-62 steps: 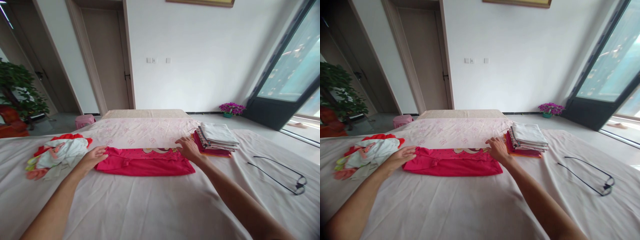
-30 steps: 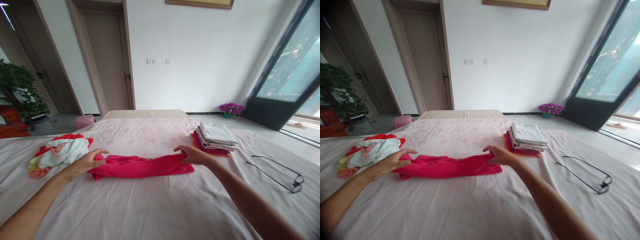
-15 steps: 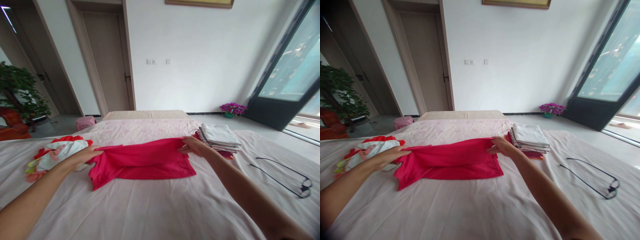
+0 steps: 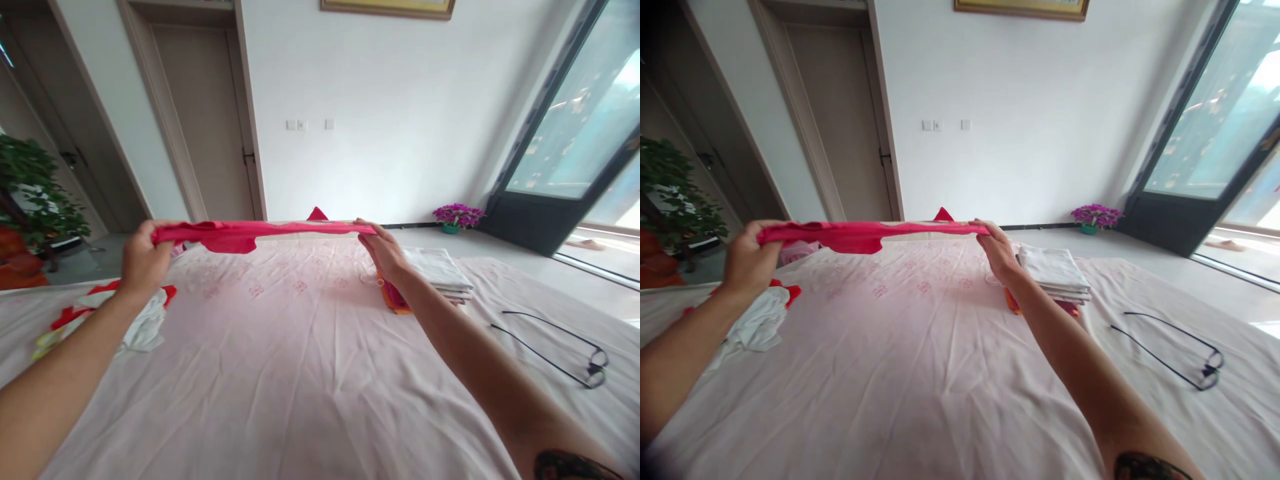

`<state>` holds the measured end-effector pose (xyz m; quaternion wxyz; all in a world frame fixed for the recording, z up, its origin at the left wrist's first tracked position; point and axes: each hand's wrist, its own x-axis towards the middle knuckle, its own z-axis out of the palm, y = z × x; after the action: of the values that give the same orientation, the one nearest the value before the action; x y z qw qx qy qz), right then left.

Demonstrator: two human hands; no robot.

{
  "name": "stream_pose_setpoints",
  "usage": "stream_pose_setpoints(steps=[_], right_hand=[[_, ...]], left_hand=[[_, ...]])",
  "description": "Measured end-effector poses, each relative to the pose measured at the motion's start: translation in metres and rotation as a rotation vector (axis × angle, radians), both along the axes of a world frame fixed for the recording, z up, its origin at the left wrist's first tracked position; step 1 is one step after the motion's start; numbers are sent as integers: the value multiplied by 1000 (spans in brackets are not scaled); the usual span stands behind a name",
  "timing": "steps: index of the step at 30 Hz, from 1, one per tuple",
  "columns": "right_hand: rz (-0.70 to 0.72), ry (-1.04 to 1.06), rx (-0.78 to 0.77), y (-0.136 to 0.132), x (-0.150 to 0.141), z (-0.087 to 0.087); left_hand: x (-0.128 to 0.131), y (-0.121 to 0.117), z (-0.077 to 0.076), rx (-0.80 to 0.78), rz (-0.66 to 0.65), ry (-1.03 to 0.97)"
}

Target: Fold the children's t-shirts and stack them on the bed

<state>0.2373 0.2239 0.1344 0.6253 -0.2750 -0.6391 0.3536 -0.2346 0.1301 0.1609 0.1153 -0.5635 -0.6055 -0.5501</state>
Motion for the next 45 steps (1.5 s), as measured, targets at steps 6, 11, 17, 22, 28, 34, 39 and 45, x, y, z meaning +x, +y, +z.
stream_pose_setpoints(steps=[6, 11, 17, 22, 28, 34, 39, 45], right_hand=[[-56, -712, -101, -16, 36, -119], [-126, -1056, 120, -39, 42, -150], [-120, -1204, 217, -53, 35, -132], [-133, -1209, 175, -61, 44, -123], [-82, -1255, 211, -83, 53, -116], [40, -1283, 258, -112, 57, -98], [127, -1411, 7, -128, 70, -77], [238, -1258, -73, -87, 45, -61]], left_hand=[[-12, -50, -131, -683, -144, 330], [-9, -59, -166, -714, -229, 492], [-6, -51, -169, -872, -277, 341], [-8, -65, -154, -897, -332, 307], [1, -109, -114, -1047, -484, 360], [11, -143, -120, -1240, -606, 421], [18, -159, -113, -1483, -718, 415], [38, -101, -97, -1297, -726, 138]])
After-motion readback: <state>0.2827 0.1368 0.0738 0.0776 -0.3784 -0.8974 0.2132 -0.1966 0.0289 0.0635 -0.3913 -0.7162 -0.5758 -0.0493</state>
